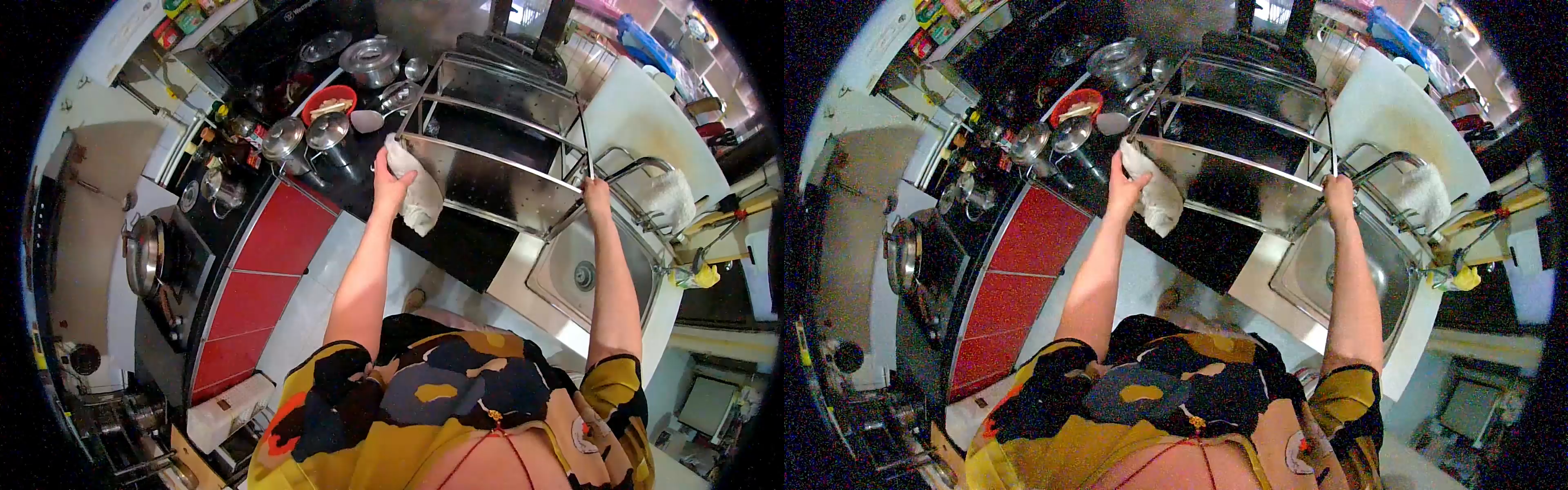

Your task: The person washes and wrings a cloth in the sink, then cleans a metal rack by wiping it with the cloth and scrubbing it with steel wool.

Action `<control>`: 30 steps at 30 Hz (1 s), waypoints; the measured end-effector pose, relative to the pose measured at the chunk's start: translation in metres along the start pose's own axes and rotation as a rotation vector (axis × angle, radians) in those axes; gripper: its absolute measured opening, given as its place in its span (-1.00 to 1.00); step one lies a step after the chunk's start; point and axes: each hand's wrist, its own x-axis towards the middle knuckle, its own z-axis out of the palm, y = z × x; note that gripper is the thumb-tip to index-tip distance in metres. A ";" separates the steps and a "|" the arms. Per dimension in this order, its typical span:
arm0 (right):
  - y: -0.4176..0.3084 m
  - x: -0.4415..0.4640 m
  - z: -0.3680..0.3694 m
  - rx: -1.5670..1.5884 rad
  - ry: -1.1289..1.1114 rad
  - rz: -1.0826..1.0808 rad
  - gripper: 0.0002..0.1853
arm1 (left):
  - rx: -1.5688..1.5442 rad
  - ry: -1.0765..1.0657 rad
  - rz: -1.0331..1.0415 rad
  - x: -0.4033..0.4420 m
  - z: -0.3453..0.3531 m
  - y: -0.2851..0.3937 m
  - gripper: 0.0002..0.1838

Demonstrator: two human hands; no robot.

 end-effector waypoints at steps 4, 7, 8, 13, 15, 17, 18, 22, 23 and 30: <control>0.004 0.001 0.001 0.007 -0.020 -0.011 -0.64 | 0.436 -0.001 0.029 -0.001 -0.004 -0.041 -0.22; 0.002 0.001 0.000 0.006 -0.031 0.010 -0.64 | 0.416 -0.007 0.045 -0.003 -0.003 -0.054 -0.28; 0.001 -0.002 0.001 0.019 -0.021 0.027 -0.64 | 0.417 -0.008 0.043 -0.004 -0.004 -0.055 -0.28; -0.002 -0.008 -0.003 0.036 0.037 -0.025 -0.63 | 0.456 -0.082 0.016 0.008 -0.006 -0.075 -0.36; -0.013 -0.013 -0.009 0.011 -0.014 -0.025 -0.63 | 0.446 -0.110 0.028 0.006 -0.008 -0.043 -0.42; -0.011 -0.008 -0.006 -0.034 0.015 -0.039 -0.63 | 0.420 -0.217 -0.071 0.009 -0.014 -0.023 -0.51; -0.008 -0.008 -0.005 -0.029 0.018 -0.038 -0.63 | 0.455 -0.223 -0.034 0.010 -0.016 -0.016 -0.56; -0.006 -0.006 -0.010 -0.067 0.000 -0.042 -0.63 | 0.221 -0.268 -0.030 0.020 -0.021 0.020 -0.51; -0.005 -0.007 -0.012 -0.080 -0.012 -0.040 -0.62 | 0.067 -0.308 -0.046 0.027 -0.021 0.022 -0.51; 0.010 -0.001 -0.007 -0.103 0.007 -0.064 -0.64 | -0.204 -0.162 -0.201 0.058 -0.052 0.045 -0.53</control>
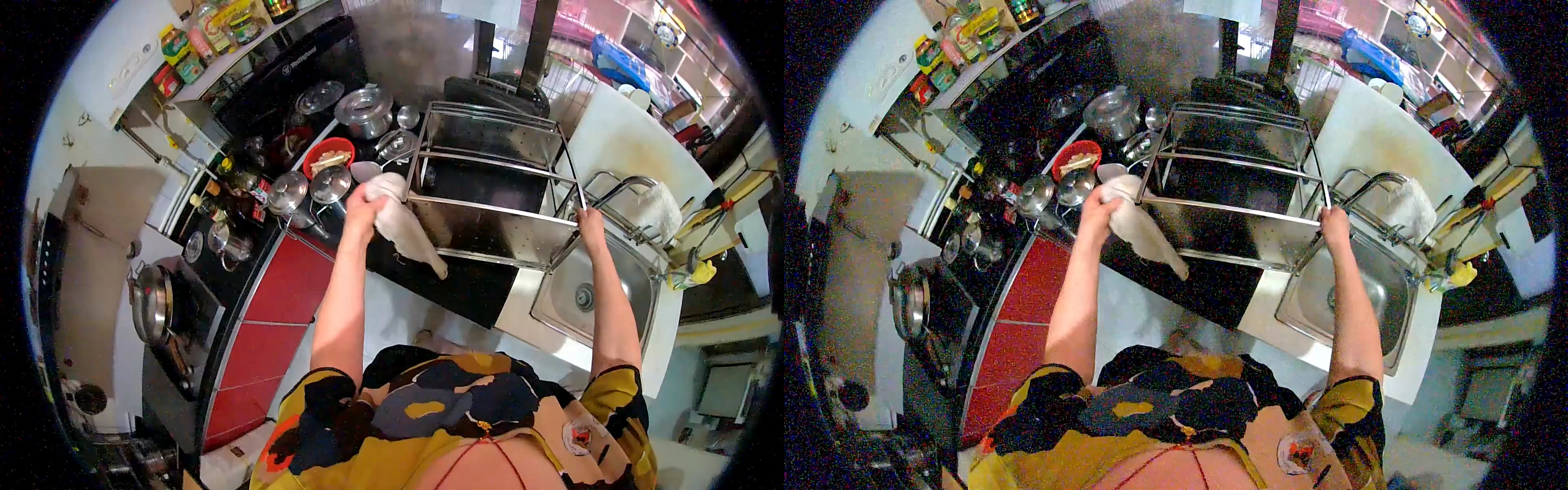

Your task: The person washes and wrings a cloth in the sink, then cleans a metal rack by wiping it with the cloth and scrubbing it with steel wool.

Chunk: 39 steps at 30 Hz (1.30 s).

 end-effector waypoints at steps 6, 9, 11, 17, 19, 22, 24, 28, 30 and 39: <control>0.004 -0.008 0.002 0.013 0.036 -0.027 -0.60 | -0.258 0.008 0.167 -0.001 0.026 0.105 -0.59; -0.002 -0.015 -0.001 0.092 0.113 -0.026 -0.61 | 0.427 -0.116 0.252 0.029 0.034 0.071 -0.44; -0.015 -0.023 -0.016 0.098 -0.056 0.030 -0.61 | 0.780 -0.367 0.478 0.037 0.046 0.025 -0.39; -0.018 -0.050 -0.014 0.174 0.066 0.008 -0.63 | 0.805 -0.268 0.447 0.048 0.066 0.003 -0.45; -0.025 -0.057 -0.017 0.178 0.055 0.022 -0.63 | 0.803 -0.272 0.429 0.054 0.067 0.011 -0.37; -0.033 -0.068 -0.016 0.172 0.060 0.054 -0.64 | 0.644 -0.217 0.141 0.054 0.075 0.037 -0.35; -0.026 -0.072 -0.010 0.183 0.087 0.031 -0.64 | 0.808 -0.325 0.066 0.094 0.068 0.026 -0.38; -0.023 -0.076 0.002 0.163 0.117 0.028 -0.64 | 0.850 -0.351 0.111 0.132 0.063 0.025 -0.41; -0.031 -0.079 -0.002 0.175 0.087 0.064 -0.61 | 0.802 -0.422 0.009 0.149 0.060 0.030 -0.44; -0.037 -0.092 0.000 0.252 0.129 0.075 -0.59 | 0.087 -0.252 -0.365 0.171 0.070 0.050 -0.51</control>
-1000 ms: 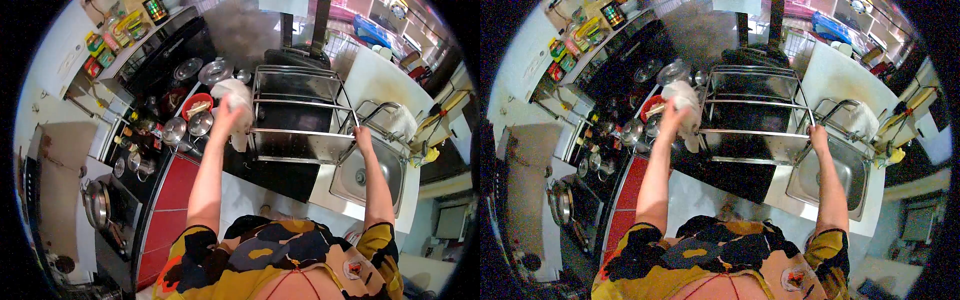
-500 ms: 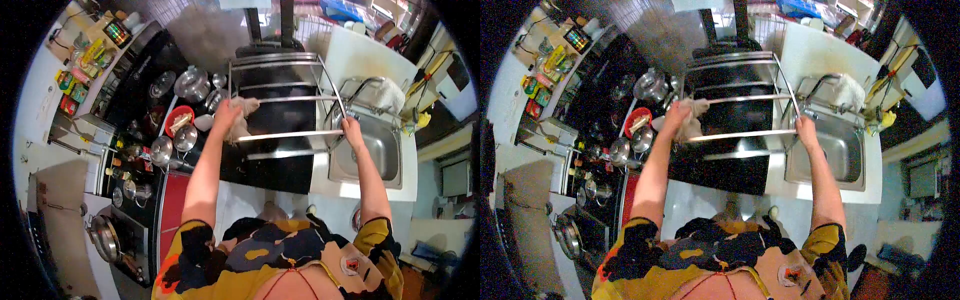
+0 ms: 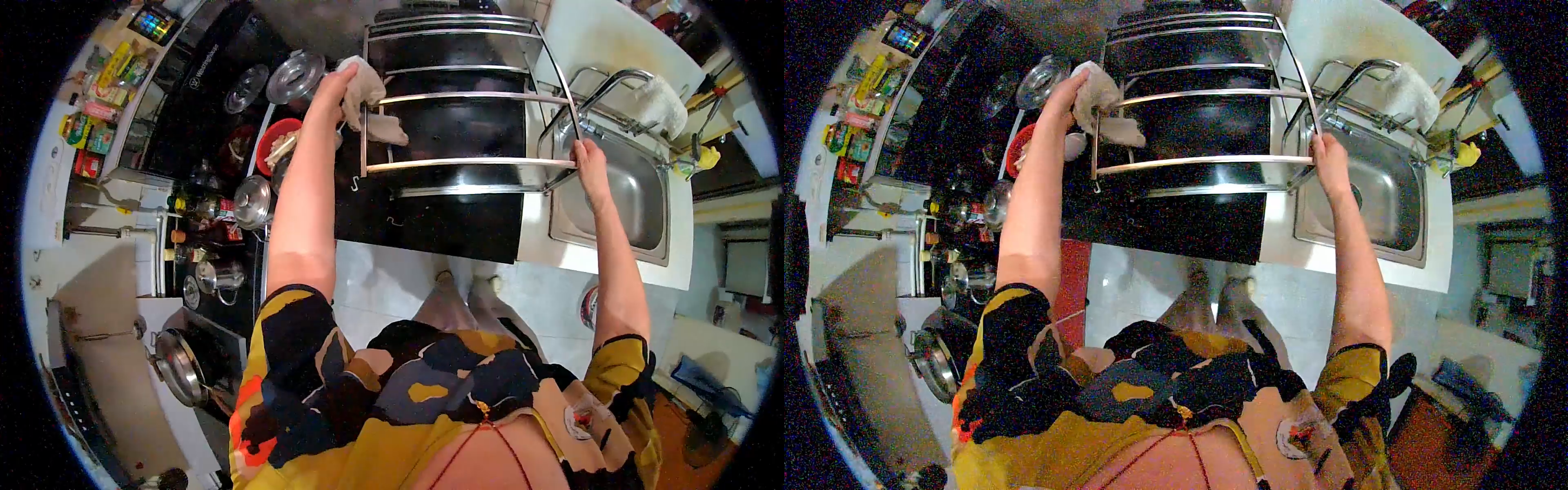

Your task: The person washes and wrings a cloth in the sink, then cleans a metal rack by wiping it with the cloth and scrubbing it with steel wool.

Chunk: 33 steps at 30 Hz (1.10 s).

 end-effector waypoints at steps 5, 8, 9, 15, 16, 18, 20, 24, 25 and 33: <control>0.009 -0.011 0.001 0.046 0.030 -0.033 -0.60 | 0.219 0.164 0.246 0.001 0.029 -0.004 -0.52; 0.006 -0.028 0.002 0.061 0.078 -0.040 -0.62 | 0.221 0.327 0.442 -0.013 0.032 -0.015 -0.52; -0.003 -0.035 -0.001 0.088 0.085 -0.023 -0.63 | 0.224 0.324 0.446 -0.016 0.030 -0.017 -0.52; -0.001 -0.057 -0.013 0.195 0.100 -0.022 -0.68 | 0.065 0.353 0.630 -0.088 0.047 -0.007 -0.69; 0.008 -0.061 -0.009 0.188 0.113 -0.040 -0.70 | 0.066 0.356 0.630 -0.099 0.048 -0.009 -0.69; 0.012 -0.060 -0.005 0.182 0.125 -0.056 -0.71 | 0.013 0.391 0.743 -0.118 0.052 -0.007 -0.72; 0.005 -0.064 0.001 0.241 0.146 -0.085 -0.72 | -0.024 0.357 0.780 -0.133 0.052 -0.005 -0.76; 0.014 -0.072 0.013 0.340 0.162 -0.048 -0.80 | 0.184 0.517 0.871 -0.153 0.055 -0.023 -0.76; 0.030 -0.071 0.016 0.303 0.167 -0.070 -0.83 | 0.175 0.532 0.864 -0.158 0.057 -0.033 -0.75; 0.048 -0.063 -0.006 -0.065 0.218 -0.204 -0.85 | 0.037 0.566 0.899 -0.182 0.072 -0.068 -0.70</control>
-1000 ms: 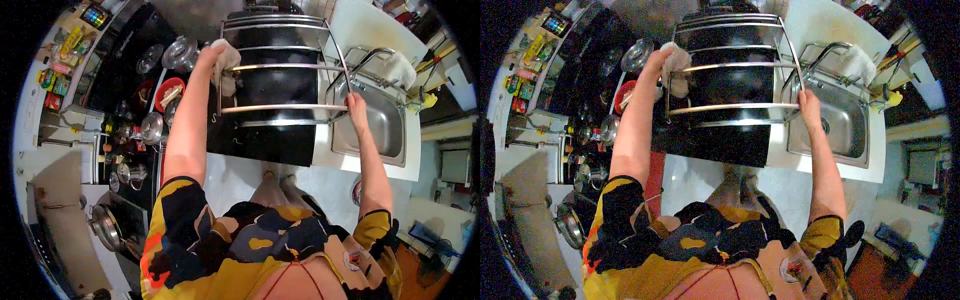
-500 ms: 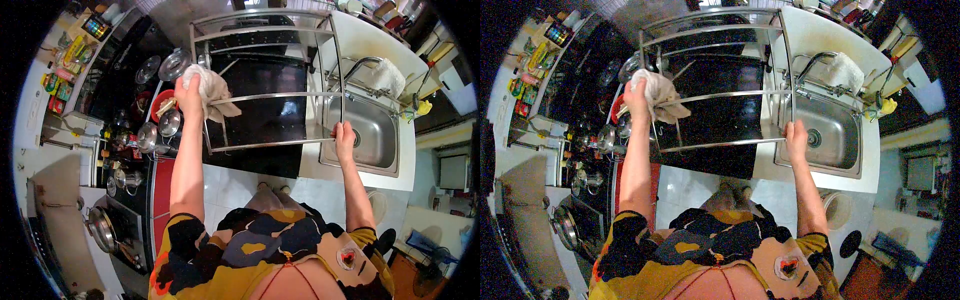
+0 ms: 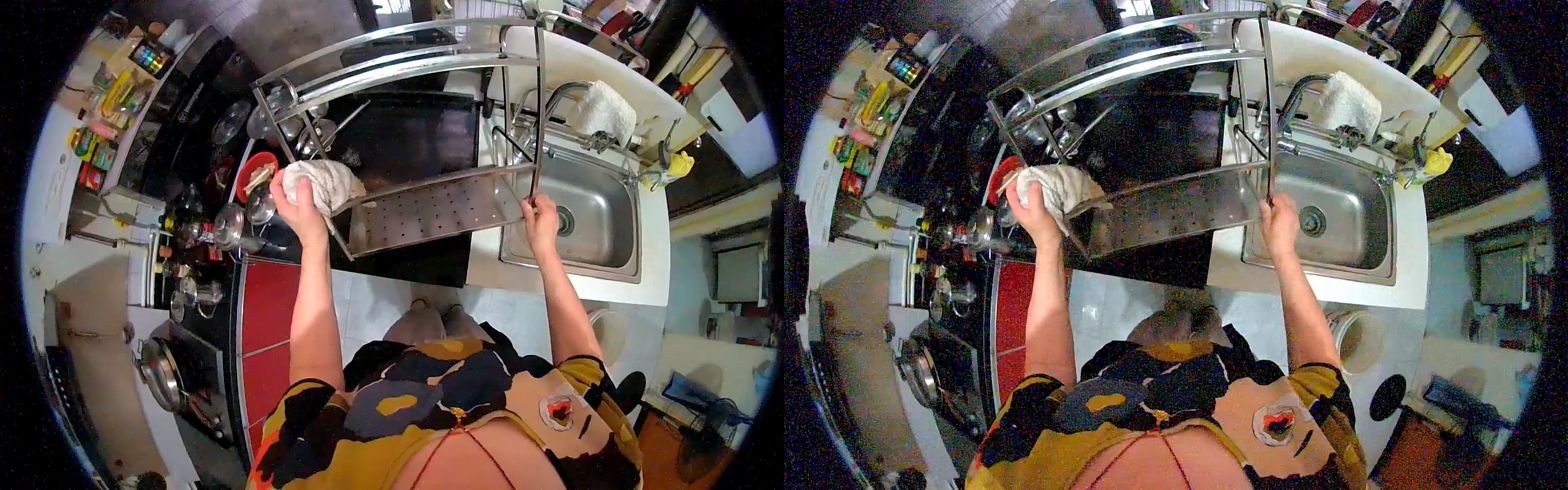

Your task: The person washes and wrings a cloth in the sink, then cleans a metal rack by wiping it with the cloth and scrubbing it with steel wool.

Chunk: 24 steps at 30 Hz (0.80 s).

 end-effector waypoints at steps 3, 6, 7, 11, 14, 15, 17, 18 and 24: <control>0.002 0.000 0.003 -0.081 -0.016 -0.011 -0.82 | 0.047 -0.037 -0.010 -0.003 -0.008 -0.003 -0.70; 0.019 -0.006 0.010 -0.101 -0.081 0.029 -0.81 | 0.091 -0.105 -0.045 -0.016 -0.018 -0.002 -0.68; 0.025 -0.009 0.014 -0.110 -0.099 0.022 -0.81 | 0.135 -0.135 -0.039 -0.020 -0.019 0.001 -0.66; 0.043 -0.023 0.028 -0.134 -0.127 0.111 -0.83 | 0.183 -0.238 -0.040 -0.040 -0.030 -0.008 -0.72; 0.060 -0.030 0.039 -0.247 -0.195 0.175 -0.83 | 0.226 -0.316 -0.126 -0.056 -0.035 -0.014 -0.76; 0.067 -0.034 0.041 -0.222 -0.212 0.181 -0.81 | 0.220 -0.327 -0.066 -0.058 -0.038 -0.031 -0.76; 0.078 -0.040 0.046 -0.207 -0.220 0.188 -0.80 | 0.002 -0.360 -0.245 -0.065 -0.041 -0.019 -0.75; 0.083 -0.042 0.050 -0.189 -0.261 0.288 -0.79 | 0.038 -0.322 -0.231 -0.067 -0.041 -0.026 -0.74; 0.021 -0.038 0.008 -0.039 -0.171 0.417 -0.82 | -0.003 -0.453 -0.238 -0.064 -0.054 -0.040 -0.71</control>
